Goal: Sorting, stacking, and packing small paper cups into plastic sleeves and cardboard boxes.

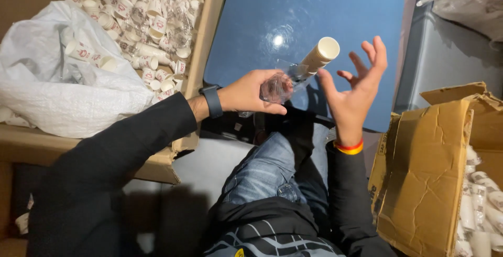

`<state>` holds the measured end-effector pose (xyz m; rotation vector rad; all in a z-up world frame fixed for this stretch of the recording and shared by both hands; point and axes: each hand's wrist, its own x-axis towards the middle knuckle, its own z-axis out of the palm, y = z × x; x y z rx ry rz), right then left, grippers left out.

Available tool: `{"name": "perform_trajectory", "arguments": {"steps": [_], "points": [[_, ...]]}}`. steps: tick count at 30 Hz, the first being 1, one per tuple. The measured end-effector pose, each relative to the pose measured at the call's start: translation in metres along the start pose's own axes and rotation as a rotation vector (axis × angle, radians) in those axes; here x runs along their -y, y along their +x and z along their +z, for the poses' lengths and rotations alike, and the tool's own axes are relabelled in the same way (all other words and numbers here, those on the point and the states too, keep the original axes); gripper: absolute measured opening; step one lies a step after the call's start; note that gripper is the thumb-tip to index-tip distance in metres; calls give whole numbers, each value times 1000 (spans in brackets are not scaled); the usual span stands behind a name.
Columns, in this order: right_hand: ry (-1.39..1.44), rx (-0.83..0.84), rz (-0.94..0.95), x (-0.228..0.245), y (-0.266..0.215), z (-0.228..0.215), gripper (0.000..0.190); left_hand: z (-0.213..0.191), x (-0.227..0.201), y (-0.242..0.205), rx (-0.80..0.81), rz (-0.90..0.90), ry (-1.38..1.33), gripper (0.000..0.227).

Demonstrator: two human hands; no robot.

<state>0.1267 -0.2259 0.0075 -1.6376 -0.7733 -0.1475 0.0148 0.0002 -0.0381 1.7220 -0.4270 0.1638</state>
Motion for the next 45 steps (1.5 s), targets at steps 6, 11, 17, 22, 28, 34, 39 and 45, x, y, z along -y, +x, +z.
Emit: {"name": "perform_trajectory", "arguments": {"steps": [6,11,17,22,28,34,39,45], "points": [[-278,96,-110,-41,1,44,115,-3,-10,4,-46,-82,-241,81],[-178,101,-32,-57,-3,41,101,-2,-11,3,-47,-83,-240,80],[222,-83,-33,1,-2,0,103,-2,-2,5,-144,-24,166,61],[432,-93,-133,66,-17,-12,105,2,-23,4,-101,-92,284,73],[34,26,-325,66,-25,5,110,1,-31,4,-80,11,379,72],[184,-7,-251,64,-29,17,104,3,-34,3,-15,-81,438,74],[53,71,-346,57,-32,18,107,2,-42,5,-36,-95,436,71],[125,104,-252,68,-35,17,106,4,-28,2,-122,-4,428,66]]}}
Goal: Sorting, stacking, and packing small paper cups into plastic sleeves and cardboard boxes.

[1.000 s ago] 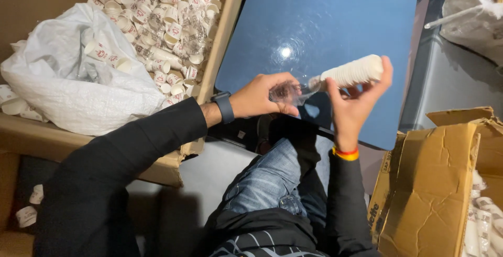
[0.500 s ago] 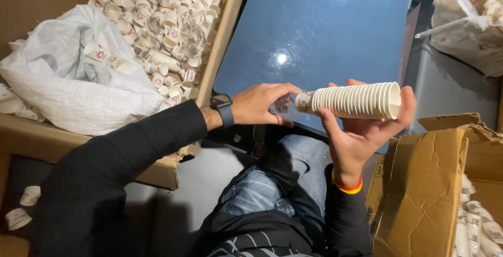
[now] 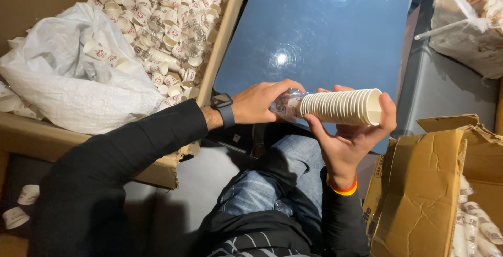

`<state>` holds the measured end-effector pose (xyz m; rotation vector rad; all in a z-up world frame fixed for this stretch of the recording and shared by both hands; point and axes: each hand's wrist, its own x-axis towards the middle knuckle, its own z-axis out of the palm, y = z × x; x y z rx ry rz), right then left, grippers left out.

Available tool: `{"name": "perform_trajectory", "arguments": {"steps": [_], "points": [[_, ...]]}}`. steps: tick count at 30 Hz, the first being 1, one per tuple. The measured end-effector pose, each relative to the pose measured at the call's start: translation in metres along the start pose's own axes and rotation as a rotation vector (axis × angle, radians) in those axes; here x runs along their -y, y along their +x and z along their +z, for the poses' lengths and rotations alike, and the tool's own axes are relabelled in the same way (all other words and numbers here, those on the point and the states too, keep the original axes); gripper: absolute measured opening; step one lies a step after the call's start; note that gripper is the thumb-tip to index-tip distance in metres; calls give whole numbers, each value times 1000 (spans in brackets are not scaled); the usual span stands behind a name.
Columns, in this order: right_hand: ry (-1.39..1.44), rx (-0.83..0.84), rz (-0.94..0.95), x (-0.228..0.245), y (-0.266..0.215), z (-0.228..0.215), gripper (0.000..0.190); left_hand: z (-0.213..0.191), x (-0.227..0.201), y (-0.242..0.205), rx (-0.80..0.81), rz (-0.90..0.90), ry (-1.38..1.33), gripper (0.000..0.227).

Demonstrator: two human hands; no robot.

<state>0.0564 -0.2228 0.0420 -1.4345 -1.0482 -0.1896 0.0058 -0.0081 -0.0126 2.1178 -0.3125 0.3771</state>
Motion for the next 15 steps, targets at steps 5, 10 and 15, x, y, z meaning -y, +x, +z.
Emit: {"name": "perform_trajectory", "arguments": {"steps": [5,10,15], "points": [[35,38,12,-9,-1,5,104,0,-4,0,24,-4,-23,62],[62,77,35,-22,-5,11,101,0,-4,-1,52,-9,7,57],[-9,110,69,-42,-4,10,93,0,-11,2,89,-174,-158,60]]}}
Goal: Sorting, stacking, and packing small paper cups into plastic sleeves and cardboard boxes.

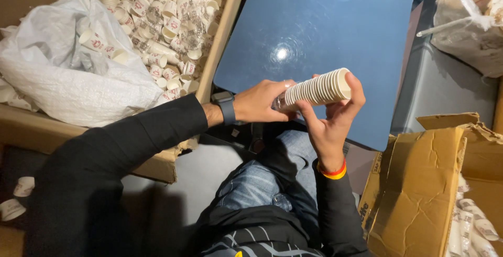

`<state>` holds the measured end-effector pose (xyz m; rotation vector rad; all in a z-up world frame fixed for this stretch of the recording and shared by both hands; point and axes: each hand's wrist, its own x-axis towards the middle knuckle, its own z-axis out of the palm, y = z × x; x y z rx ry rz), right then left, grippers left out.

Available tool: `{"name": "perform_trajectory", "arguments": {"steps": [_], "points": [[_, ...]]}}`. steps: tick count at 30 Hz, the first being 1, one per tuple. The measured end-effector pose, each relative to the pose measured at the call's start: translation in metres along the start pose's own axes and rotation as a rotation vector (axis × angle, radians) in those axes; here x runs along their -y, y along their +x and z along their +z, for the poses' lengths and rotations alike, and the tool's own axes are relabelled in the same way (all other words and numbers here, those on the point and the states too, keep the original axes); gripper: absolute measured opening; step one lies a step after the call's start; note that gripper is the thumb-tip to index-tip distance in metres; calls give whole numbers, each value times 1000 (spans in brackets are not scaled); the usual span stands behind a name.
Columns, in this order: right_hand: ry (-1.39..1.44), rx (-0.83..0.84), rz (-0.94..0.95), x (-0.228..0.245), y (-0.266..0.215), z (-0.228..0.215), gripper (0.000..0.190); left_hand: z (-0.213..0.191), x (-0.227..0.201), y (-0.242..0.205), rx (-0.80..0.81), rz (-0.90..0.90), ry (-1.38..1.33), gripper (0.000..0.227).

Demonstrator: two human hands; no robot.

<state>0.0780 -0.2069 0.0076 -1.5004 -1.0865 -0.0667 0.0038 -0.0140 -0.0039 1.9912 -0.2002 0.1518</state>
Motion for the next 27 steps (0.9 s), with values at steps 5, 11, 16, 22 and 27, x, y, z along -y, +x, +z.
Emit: {"name": "perform_trajectory", "arguments": {"steps": [5,11,16,22,27], "points": [[40,18,42,3,6,-2,82,2,7,-1,-25,66,-163,59],[52,55,61,-3,4,8,72,5,15,1,-56,95,-150,63],[100,65,152,-4,2,6,41,4,12,0,-75,84,-179,58],[-81,126,118,7,15,10,42,2,16,1,-111,70,-158,56],[-304,248,3,9,13,18,46,1,14,1,-95,76,-140,51]]}}
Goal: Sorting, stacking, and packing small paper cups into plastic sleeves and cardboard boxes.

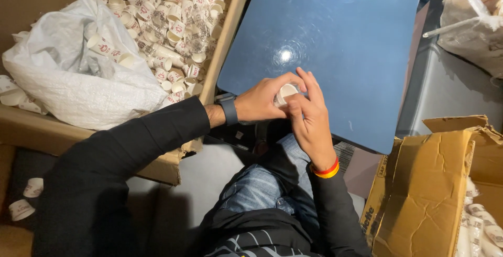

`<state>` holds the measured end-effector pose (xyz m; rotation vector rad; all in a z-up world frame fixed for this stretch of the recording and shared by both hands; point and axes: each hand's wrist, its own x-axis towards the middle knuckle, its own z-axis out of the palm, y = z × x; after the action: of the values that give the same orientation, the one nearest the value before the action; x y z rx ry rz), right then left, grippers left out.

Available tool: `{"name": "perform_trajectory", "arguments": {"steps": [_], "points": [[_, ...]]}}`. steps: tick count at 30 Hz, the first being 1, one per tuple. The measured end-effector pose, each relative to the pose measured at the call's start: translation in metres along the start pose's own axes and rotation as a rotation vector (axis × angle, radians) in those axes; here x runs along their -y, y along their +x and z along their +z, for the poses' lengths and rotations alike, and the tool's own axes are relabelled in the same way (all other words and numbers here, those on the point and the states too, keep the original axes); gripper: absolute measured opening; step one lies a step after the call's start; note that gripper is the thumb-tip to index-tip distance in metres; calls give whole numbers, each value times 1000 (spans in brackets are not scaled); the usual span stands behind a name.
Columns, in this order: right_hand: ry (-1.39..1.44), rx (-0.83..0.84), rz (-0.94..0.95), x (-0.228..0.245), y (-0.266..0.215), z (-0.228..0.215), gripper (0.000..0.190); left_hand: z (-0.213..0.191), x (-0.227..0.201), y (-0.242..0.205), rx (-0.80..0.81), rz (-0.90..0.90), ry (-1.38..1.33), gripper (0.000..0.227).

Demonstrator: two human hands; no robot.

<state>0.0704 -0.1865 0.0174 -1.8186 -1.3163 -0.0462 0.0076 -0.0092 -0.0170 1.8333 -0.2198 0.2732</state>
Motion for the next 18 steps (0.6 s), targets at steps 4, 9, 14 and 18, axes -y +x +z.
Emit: {"name": "perform_trajectory", "arguments": {"steps": [4,9,14,18], "points": [[174,127,75,-3,0,-4,48,0,6,2,-3,88,16,53],[299,-88,157,3,-1,-12,26,-6,17,7,-57,70,-298,66],[92,-171,112,-11,-6,-17,14,-7,17,7,42,-4,-372,81],[-62,-255,77,16,-4,-28,15,-7,19,8,120,-73,-752,80]]}}
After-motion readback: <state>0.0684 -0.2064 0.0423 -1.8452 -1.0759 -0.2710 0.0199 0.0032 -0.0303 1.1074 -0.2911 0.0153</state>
